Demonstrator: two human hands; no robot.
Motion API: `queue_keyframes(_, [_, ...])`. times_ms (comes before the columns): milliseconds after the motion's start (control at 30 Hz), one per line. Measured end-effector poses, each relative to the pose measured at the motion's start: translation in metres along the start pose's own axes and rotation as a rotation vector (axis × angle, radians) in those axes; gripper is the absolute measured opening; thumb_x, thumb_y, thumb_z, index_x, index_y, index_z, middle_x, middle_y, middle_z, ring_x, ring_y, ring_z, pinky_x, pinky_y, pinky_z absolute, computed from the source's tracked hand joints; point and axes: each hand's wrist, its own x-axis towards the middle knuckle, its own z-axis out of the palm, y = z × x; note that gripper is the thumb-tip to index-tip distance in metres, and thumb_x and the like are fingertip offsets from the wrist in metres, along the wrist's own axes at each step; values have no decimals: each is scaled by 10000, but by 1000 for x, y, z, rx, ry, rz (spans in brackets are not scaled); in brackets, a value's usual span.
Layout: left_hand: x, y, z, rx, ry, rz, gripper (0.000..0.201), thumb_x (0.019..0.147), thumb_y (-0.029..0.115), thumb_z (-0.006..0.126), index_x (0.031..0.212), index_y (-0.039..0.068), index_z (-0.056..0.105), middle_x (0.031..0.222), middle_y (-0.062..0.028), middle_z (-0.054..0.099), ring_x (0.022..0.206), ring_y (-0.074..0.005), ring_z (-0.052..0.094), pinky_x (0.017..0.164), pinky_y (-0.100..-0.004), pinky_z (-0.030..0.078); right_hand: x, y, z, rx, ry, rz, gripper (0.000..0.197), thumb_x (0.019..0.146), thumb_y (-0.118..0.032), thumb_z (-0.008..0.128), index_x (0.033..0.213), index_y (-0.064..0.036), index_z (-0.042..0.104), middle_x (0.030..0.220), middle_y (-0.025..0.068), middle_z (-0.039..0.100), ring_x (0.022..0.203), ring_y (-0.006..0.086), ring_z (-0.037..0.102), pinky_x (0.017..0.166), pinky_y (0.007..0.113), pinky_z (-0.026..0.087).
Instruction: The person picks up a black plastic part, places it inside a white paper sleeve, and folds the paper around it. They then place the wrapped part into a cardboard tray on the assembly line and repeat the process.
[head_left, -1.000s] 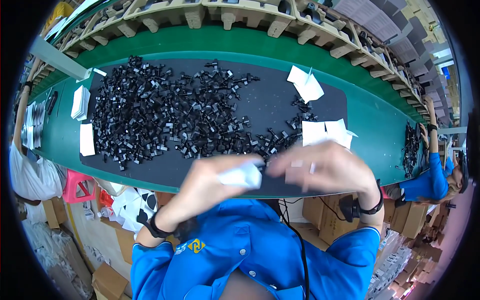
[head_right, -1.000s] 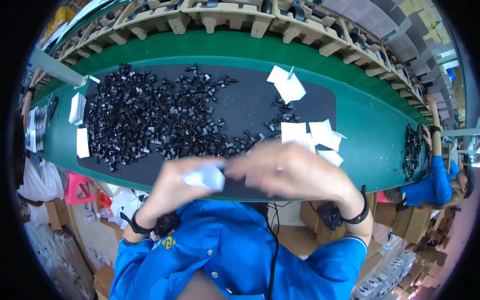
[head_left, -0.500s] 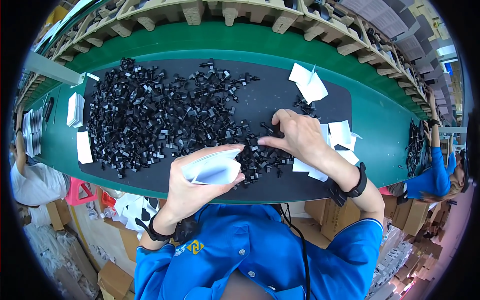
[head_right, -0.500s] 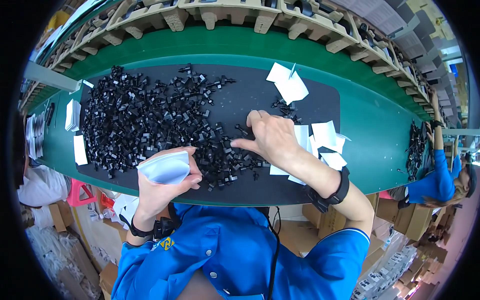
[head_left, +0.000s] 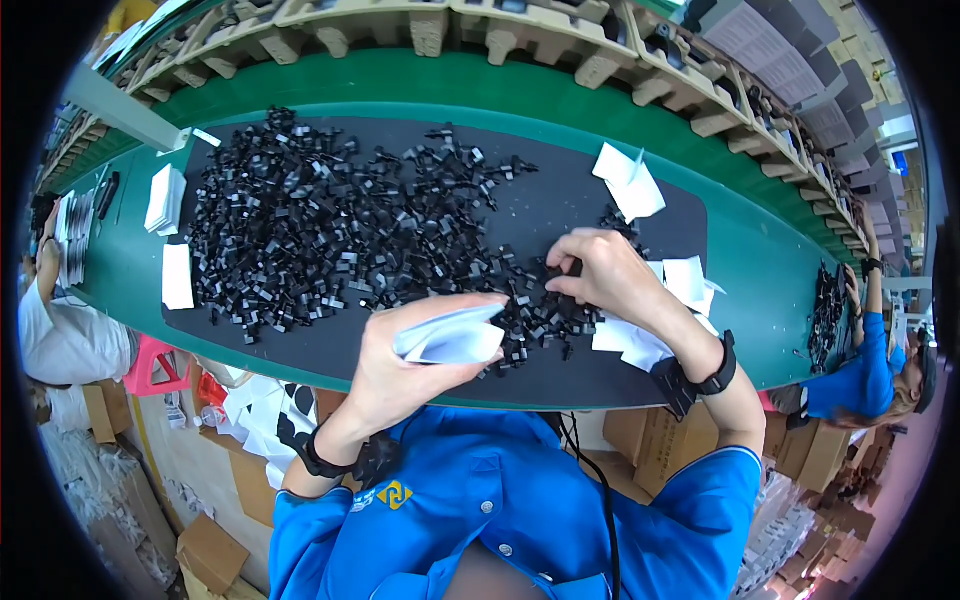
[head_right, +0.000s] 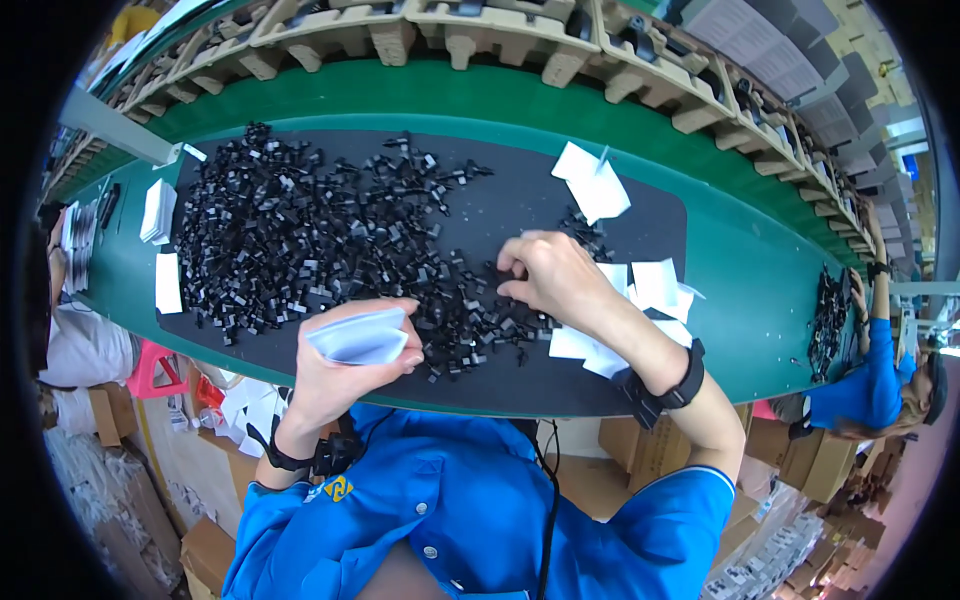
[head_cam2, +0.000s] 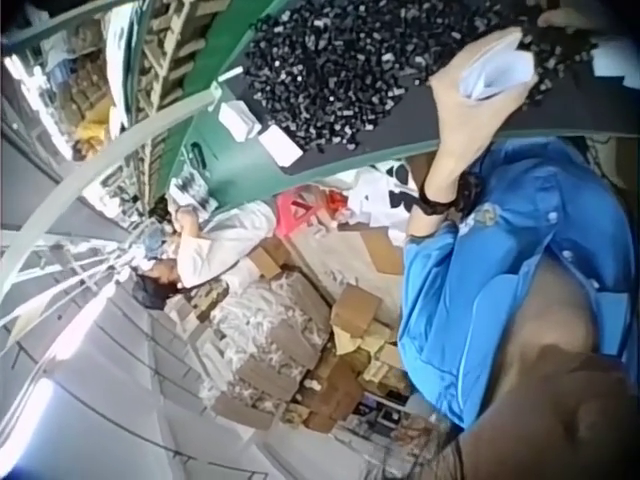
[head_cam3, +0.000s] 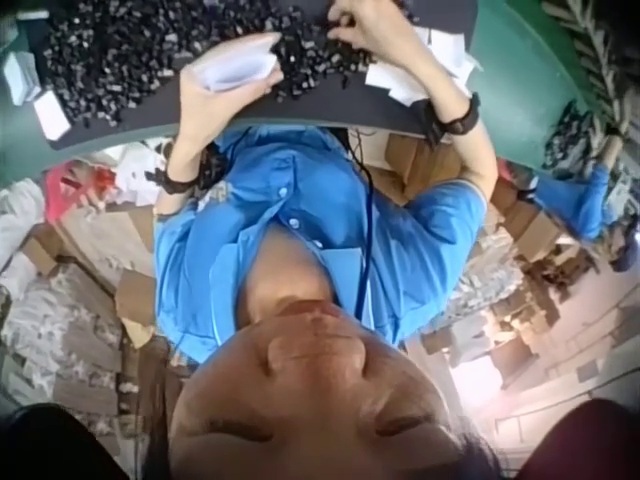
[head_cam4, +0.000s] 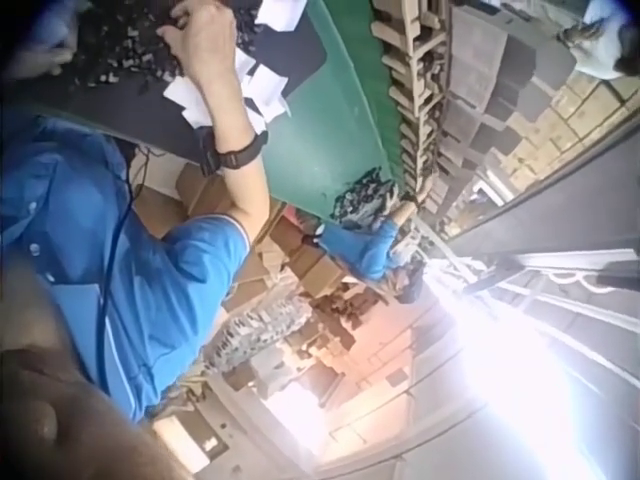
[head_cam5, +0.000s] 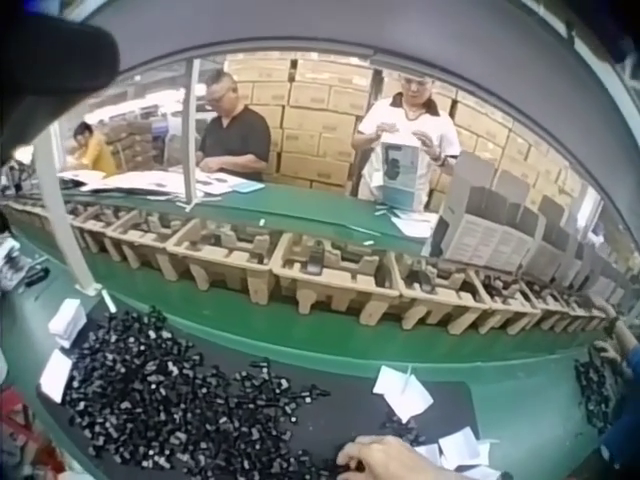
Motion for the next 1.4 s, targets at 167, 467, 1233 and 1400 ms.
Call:
queue_keyframes(167, [-2, -9, 0, 6, -10, 136, 424, 688, -80, 710, 1097, -49, 601, 871, -92, 658, 769, -134, 632, 720, -253, 506, 10, -11, -11, 336, -140, 482, 196, 765, -133, 703, 849, 33, 641, 710, 110, 647, 487, 155, 627, 521, 286, 507])
queue_keyframes(467, [-5, -7, 6, 128, -17, 194, 409, 697, -67, 707, 1093, -14, 622, 899, -88, 664, 817, -129, 643, 755, -248, 508, 12, -18, 9, 127, -1, 288, 248, 776, -189, 712, 847, 40, 646, 703, 73, 661, 492, 133, 622, 467, 232, 485])
queue_keyframes(1233, [19, 1, -1, 306, -105, 409, 581, 645, 9, 737, 1197, -3, 556, 837, -89, 693, 780, -170, 675, 762, -263, 517, -44, -138, -46, -425, 116, -291, 327, 673, -97, 673, 997, -66, 649, 856, 44, 611, 576, 161, 601, 455, 280, 466])
queue_keyframes(1400, [17, 6, 0, 239, -148, 409, 633, 641, -3, 746, 1238, 23, 535, 873, -81, 692, 798, -169, 672, 762, -274, 523, -48, -142, -35, -397, -61, -203, 325, 673, -115, 665, 992, -66, 637, 773, 46, 609, 517, 188, 594, 428, 304, 456])
